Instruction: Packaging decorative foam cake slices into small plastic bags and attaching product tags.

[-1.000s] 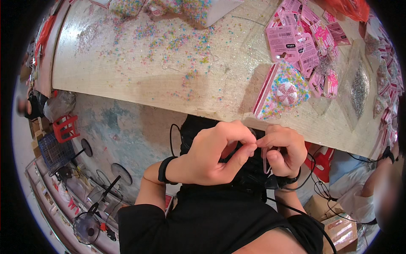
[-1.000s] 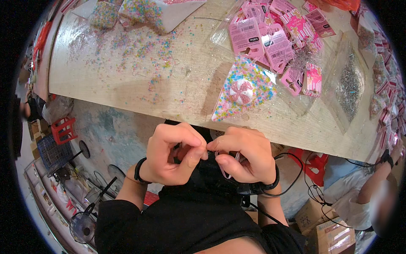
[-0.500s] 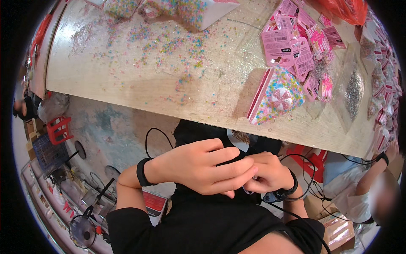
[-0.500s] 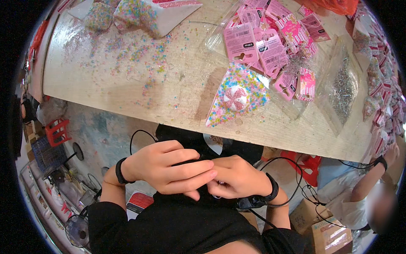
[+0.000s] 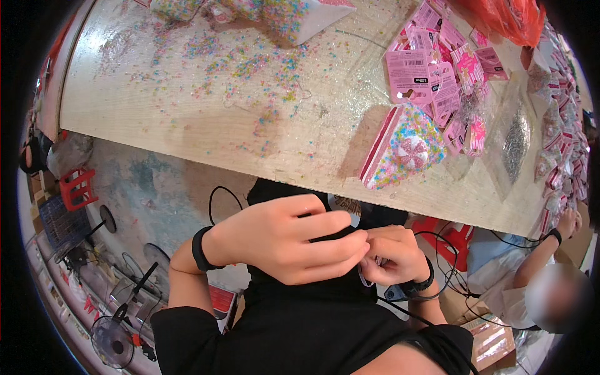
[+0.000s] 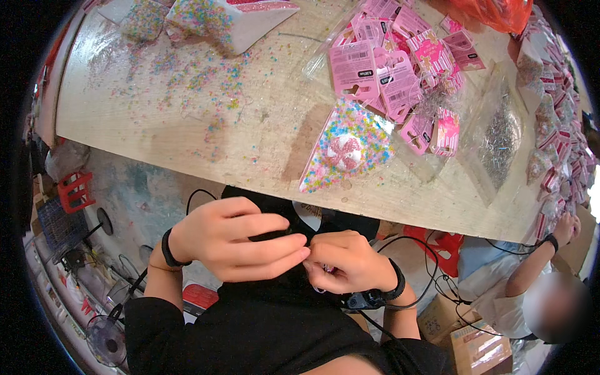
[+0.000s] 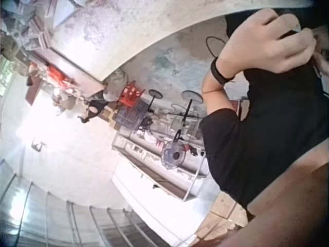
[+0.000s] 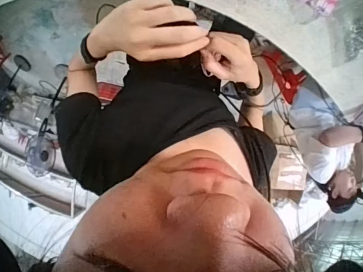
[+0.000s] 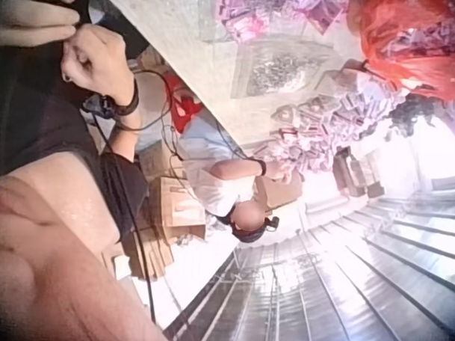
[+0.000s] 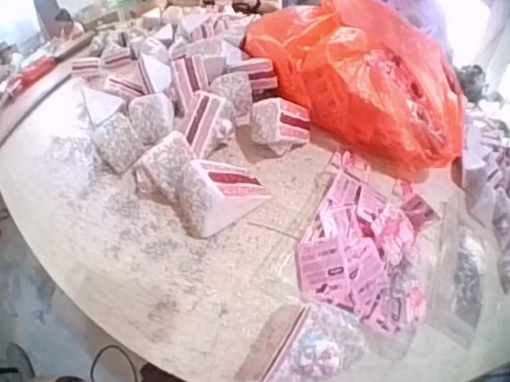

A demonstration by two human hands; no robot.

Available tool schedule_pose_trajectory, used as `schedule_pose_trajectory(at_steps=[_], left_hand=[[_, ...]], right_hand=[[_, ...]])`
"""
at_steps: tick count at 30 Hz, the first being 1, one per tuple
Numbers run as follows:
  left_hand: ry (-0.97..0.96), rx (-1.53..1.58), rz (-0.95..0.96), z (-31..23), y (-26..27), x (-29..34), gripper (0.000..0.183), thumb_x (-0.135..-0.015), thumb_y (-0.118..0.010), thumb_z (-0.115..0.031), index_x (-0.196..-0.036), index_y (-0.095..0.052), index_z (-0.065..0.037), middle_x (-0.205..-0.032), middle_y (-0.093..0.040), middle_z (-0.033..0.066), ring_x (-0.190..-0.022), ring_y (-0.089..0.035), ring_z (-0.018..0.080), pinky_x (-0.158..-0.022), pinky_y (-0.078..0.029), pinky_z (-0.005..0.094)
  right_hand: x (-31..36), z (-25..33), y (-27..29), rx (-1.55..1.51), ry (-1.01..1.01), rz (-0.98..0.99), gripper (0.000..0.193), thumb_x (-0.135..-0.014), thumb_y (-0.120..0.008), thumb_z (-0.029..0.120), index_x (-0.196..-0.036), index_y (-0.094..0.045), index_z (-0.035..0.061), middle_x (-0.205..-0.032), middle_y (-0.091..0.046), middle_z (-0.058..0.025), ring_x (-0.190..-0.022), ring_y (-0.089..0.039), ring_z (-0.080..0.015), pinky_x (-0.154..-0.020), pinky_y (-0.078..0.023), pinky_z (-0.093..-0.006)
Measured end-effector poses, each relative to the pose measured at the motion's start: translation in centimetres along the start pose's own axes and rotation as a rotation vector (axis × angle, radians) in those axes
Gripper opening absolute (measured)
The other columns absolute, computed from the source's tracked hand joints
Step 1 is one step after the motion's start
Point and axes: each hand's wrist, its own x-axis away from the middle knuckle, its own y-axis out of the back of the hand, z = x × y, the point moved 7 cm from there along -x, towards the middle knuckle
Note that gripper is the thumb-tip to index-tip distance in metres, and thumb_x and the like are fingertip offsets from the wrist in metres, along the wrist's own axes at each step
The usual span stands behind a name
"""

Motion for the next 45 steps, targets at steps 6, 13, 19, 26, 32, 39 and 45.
schedule_pose_trajectory(at_steps=[6,13,19,26,32,39,45], left_hand=[[-0.071,-0.052,-0.028,0.0,-0.5,-0.1,0.016,-0.072,-0.063,-0.012,-0.088,-0.064,-0.013,-0.098,-0.061,-0.005,-0.082,-0.058,0.0146,-0.06,-0.044,0.0231],[0.02,0.116,-0.079,0.6,-1.3,-0.6,0.012,-0.07,-0.066,-0.013,-0.081,-0.063,-0.012,-0.087,-0.058,-0.0016,-0.072,-0.057,0.014,-0.054,-0.041,0.0231],[0.227,0.183,-0.347,1.5,-1.4,-1.1,0.021,-0.067,-0.072,-0.005,-0.085,-0.061,-0.005,-0.074,-0.058,0.0032,-0.056,-0.057,0.0168,-0.047,-0.044,0.0258],[0.404,0.384,-0.441,2.9,-2.1,-1.7,0.021,-0.065,-0.073,-0.003,-0.081,-0.062,-0.007,-0.069,-0.059,0.0031,-0.053,-0.057,0.0177,-0.046,-0.044,0.0254],[0.314,-0.089,-0.633,4.1,-1.3,-1.2,0.072,-0.058,-0.085,-0.042,-0.113,-0.055,-0.007,-0.12,-0.052,0.0166,-0.095,-0.054,0.029,-0.077,-0.045,0.0376],[0.421,-0.129,-0.52,5.3,-2.5,-2.4,0.044,-0.07,-0.08,-0.015,-0.108,-0.061,-0.002,-0.117,-0.058,0.0133,-0.103,-0.059,0.0382,-0.083,-0.049,0.0398],[0.268,-0.049,-0.605,4.4,-1.8,-1.3,0.038,-0.071,-0.071,-0.002,-0.109,-0.063,-0.001,-0.115,-0.058,0.0153,-0.114,-0.053,0.0455,-0.094,-0.049,0.0494]], right_hand=[[-0.1,0.0,0.4,-0.014,-0.023,-0.008,0.013,-0.07,-0.065,-0.003,-0.078,-0.057,0.0031,-0.059,-0.048,-0.0065,-0.048,-0.048,-0.0227,-0.044,-0.037,-0.032],[-0.1,0.9,1.3,0.207,0.075,-0.082,0.017,-0.066,-0.066,-0.004,-0.079,-0.057,0.0027,-0.059,-0.047,-0.006,-0.047,-0.047,-0.0221,-0.043,-0.036,-0.0316],[0.1,2.8,2.5,0.617,0.248,-0.342,0.032,-0.068,-0.073,-0.001,-0.098,-0.062,0.0019,-0.08,-0.067,-0.0065,-0.052,-0.055,-0.0152,-0.045,-0.04,-0.0264],[0.0,4.5,3.4,0.791,0.282,-0.445,0.026,-0.07,-0.072,-0.001,-0.094,-0.062,0.0033,-0.072,-0.065,-0.0047,-0.051,-0.054,-0.0141,-0.045,-0.039,-0.025],[-0.8,5.3,5.7,0.903,0.248,-0.659,0.021,-0.067,-0.066,-0.003,-0.085,-0.06,0.0045,-0.063,-0.059,-0.0036,-0.052,-0.053,-0.0188,-0.048,-0.038,-0.0247],[-1.6,4.9,7.0,0.775,0.18,-0.82,0.022,-0.063,-0.062,-0.006,-0.084,-0.059,-0.0012,-0.088,-0.065,-0.0256,-0.063,-0.057,-0.0191,-0.05,-0.039,-0.0224],[-2.6,5.1,6.0,0.787,0.193,-0.743,0.018,-0.066,-0.064,-0.004,-0.082,-0.057,-0.0002,-0.08,-0.066,-0.0233,-0.072,-0.064,-0.0254,-0.057,-0.049,-0.0282]])
